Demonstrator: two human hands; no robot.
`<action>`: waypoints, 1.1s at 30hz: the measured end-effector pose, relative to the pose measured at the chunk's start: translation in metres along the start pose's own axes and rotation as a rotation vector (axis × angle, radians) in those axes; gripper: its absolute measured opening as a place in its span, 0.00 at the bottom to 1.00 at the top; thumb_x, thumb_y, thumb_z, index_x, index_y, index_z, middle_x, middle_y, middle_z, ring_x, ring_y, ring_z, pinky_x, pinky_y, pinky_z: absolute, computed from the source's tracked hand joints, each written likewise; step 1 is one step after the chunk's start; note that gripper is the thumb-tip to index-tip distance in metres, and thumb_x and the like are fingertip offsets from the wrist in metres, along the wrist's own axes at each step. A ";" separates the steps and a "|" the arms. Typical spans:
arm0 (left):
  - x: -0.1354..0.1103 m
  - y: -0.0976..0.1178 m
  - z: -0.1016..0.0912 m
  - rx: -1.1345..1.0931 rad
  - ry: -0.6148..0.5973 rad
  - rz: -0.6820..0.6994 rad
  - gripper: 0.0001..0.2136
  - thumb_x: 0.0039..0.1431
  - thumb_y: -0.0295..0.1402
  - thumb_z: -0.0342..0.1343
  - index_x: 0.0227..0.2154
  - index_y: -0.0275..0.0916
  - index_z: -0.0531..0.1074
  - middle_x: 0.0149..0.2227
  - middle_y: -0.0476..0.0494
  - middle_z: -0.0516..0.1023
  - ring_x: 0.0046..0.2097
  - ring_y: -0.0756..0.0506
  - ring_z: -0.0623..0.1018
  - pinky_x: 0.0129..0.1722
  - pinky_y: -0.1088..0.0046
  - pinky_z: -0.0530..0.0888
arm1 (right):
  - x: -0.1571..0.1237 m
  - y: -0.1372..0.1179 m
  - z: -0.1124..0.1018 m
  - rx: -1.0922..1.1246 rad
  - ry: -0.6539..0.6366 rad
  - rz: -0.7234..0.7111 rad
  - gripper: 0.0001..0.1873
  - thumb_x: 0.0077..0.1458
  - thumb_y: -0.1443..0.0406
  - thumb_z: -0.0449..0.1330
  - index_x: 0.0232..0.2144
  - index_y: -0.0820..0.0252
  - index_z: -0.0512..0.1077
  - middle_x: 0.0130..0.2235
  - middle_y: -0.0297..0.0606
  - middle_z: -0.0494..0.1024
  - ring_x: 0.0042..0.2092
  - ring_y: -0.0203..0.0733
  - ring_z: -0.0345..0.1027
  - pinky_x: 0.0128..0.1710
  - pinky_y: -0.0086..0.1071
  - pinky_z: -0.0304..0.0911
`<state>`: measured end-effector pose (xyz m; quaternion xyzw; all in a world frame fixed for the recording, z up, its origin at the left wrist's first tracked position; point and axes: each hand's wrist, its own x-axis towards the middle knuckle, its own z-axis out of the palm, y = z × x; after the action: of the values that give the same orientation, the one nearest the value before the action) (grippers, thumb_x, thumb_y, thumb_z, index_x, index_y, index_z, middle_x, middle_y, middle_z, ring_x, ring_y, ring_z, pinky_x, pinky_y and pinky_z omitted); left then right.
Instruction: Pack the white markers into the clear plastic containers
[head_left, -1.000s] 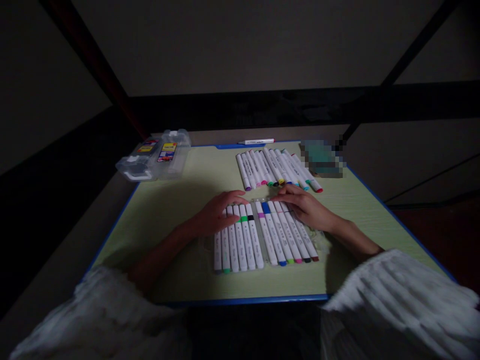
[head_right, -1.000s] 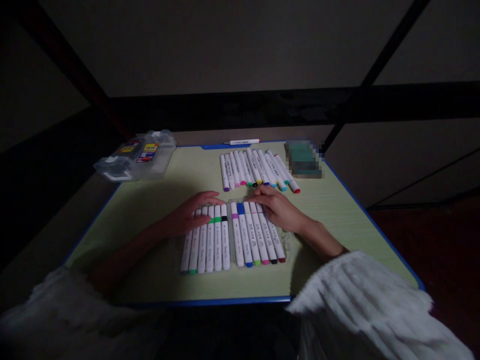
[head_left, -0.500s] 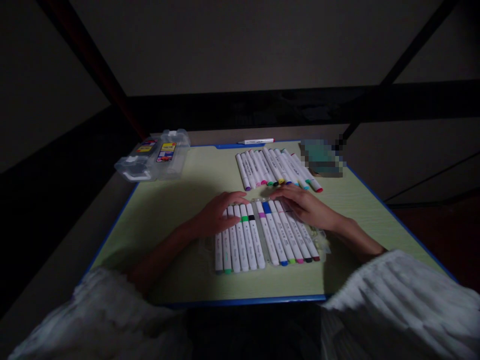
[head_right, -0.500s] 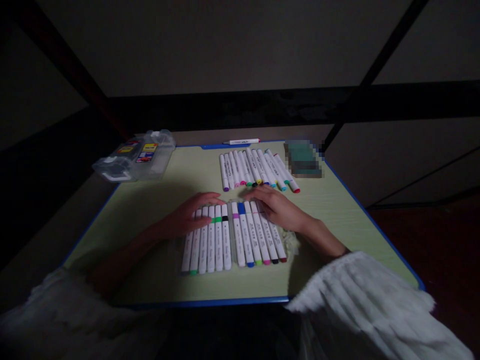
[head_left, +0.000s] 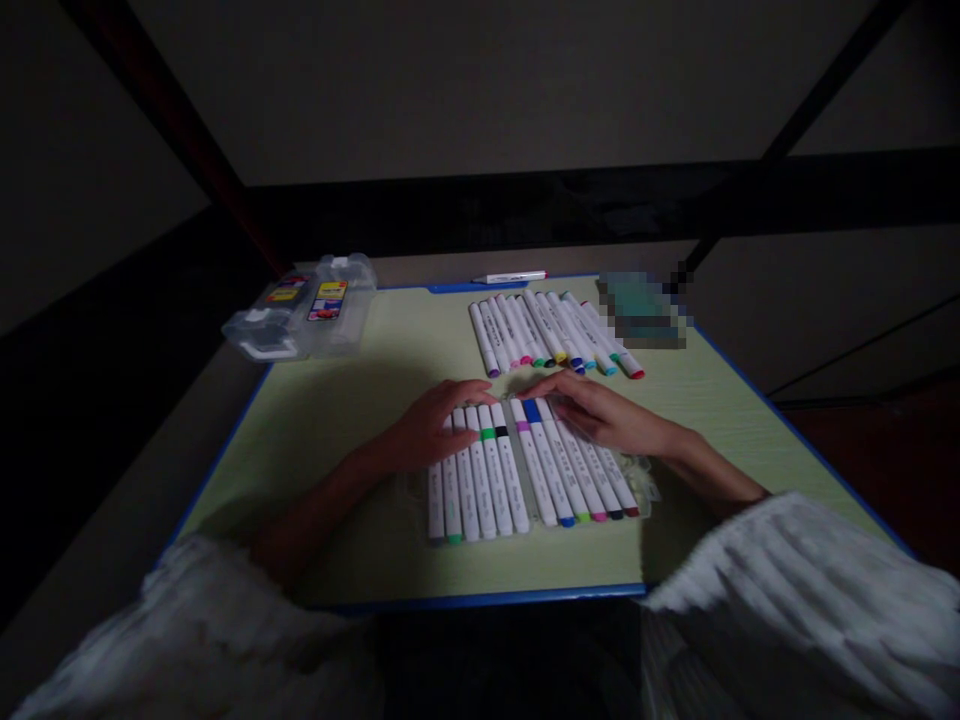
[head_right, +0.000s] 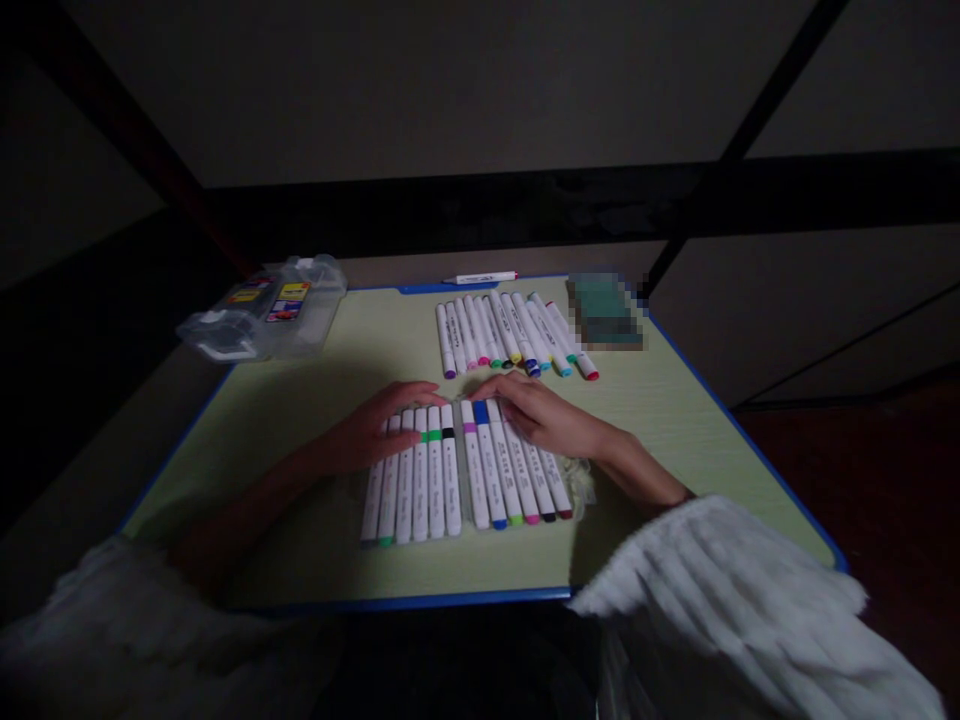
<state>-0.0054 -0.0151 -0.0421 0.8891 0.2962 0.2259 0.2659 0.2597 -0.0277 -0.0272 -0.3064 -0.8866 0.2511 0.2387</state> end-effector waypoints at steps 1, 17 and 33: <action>0.000 0.000 0.000 0.002 0.002 0.007 0.20 0.51 0.29 0.50 0.50 0.40 0.61 0.51 0.41 0.68 0.53 0.43 0.67 0.53 0.62 0.63 | 0.000 -0.001 0.000 0.007 -0.003 0.005 0.16 0.54 0.74 0.46 0.44 0.58 0.63 0.44 0.41 0.70 0.47 0.42 0.63 0.49 0.41 0.60; 0.001 0.003 -0.001 0.026 -0.015 -0.026 0.18 0.52 0.29 0.49 0.48 0.40 0.63 0.53 0.42 0.67 0.54 0.43 0.67 0.53 0.62 0.63 | 0.000 0.000 0.001 0.086 0.005 0.024 0.14 0.55 0.72 0.48 0.44 0.58 0.64 0.43 0.41 0.70 0.47 0.41 0.64 0.48 0.41 0.60; -0.001 0.009 -0.005 -0.005 -0.037 -0.081 0.17 0.54 0.30 0.48 0.48 0.40 0.64 0.55 0.43 0.65 0.55 0.44 0.65 0.55 0.61 0.63 | -0.019 0.026 -0.030 0.280 0.197 0.267 0.07 0.52 0.70 0.51 0.36 0.61 0.65 0.33 0.39 0.77 0.36 0.39 0.71 0.37 0.35 0.63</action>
<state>-0.0053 -0.0202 -0.0332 0.8798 0.3264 0.1994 0.2822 0.3013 -0.0135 -0.0247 -0.4079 -0.7671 0.3699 0.3292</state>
